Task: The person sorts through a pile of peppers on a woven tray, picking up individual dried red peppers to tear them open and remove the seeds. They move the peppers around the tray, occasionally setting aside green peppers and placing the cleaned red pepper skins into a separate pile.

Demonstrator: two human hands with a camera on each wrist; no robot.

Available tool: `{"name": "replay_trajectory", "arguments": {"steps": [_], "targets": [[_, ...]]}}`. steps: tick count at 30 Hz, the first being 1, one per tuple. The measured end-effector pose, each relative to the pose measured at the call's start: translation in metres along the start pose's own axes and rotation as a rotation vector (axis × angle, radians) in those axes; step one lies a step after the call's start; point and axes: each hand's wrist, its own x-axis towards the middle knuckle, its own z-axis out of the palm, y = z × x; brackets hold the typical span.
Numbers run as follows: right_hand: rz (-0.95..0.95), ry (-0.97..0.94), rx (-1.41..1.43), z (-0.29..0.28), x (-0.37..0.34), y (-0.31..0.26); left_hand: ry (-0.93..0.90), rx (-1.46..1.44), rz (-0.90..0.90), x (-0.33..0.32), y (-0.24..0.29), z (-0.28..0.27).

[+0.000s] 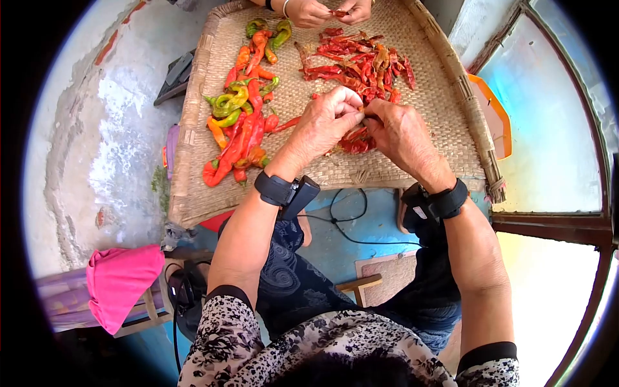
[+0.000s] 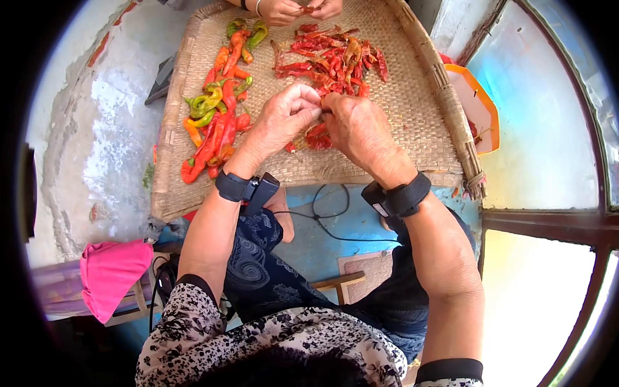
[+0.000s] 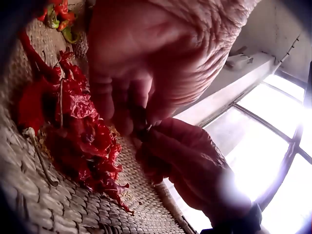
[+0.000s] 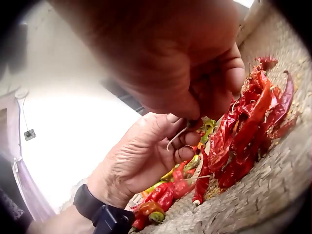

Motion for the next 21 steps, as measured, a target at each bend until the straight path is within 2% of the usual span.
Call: {"name": "replay_trajectory", "arguments": {"steps": [2, 4, 5, 6, 8, 9, 10, 12, 15, 16, 18, 20, 21], "targets": [[0.006, 0.031, 0.012, -0.005, 0.002, 0.005, -0.032, 0.027, -0.064, -0.003, 0.005, -0.007], [-0.022, 0.138, 0.08, -0.016, 0.009, 0.022, 0.144, 0.187, -0.004, -0.004, 0.004, -0.021], [0.057, 0.204, 0.092, -0.027, 0.011, 0.03, 0.219, 0.412, 0.059, -0.006, 0.004, -0.028], [0.127, 0.273, 0.155, -0.038, 0.012, 0.047, 0.219, 0.414, 0.061, -0.009, 0.001, -0.034], [0.295, 0.436, 0.4, -0.063, 0.011, 0.081, 0.166, 0.761, -0.002, -0.014, -0.014, -0.043], [0.376, 0.526, 0.404, -0.074, 0.008, 0.099, 0.096, 0.841, -0.103, -0.015, -0.019, -0.043], [0.474, 0.579, 0.508, -0.088, 0.001, 0.104, 0.095, 0.841, -0.101, -0.017, -0.024, -0.039], [0.56, 0.749, 0.015, -0.1, -0.007, 0.126, 0.048, 1.082, -0.057, -0.021, -0.029, -0.03], [0.604, 0.788, 0.008, -0.1, -0.013, 0.139, 0.006, 1.055, -0.093, -0.017, -0.027, -0.026], [0.533, 0.758, 0.067, -0.096, -0.013, 0.126, -0.004, 1.027, -0.129, -0.015, -0.026, -0.025], [0.355, 0.636, 0.027, -0.081, -0.007, 0.106, 0.049, 0.947, -0.067, -0.012, -0.028, -0.024], [0.178, 0.44, 0.114, -0.059, -0.002, 0.08, 0.1, 0.87, -0.007, -0.008, -0.026, -0.024], [0.194, 0.313, 0.137, -0.051, -0.001, 0.055, 0.154, 0.679, 0.0, -0.004, -0.021, -0.024]]}}
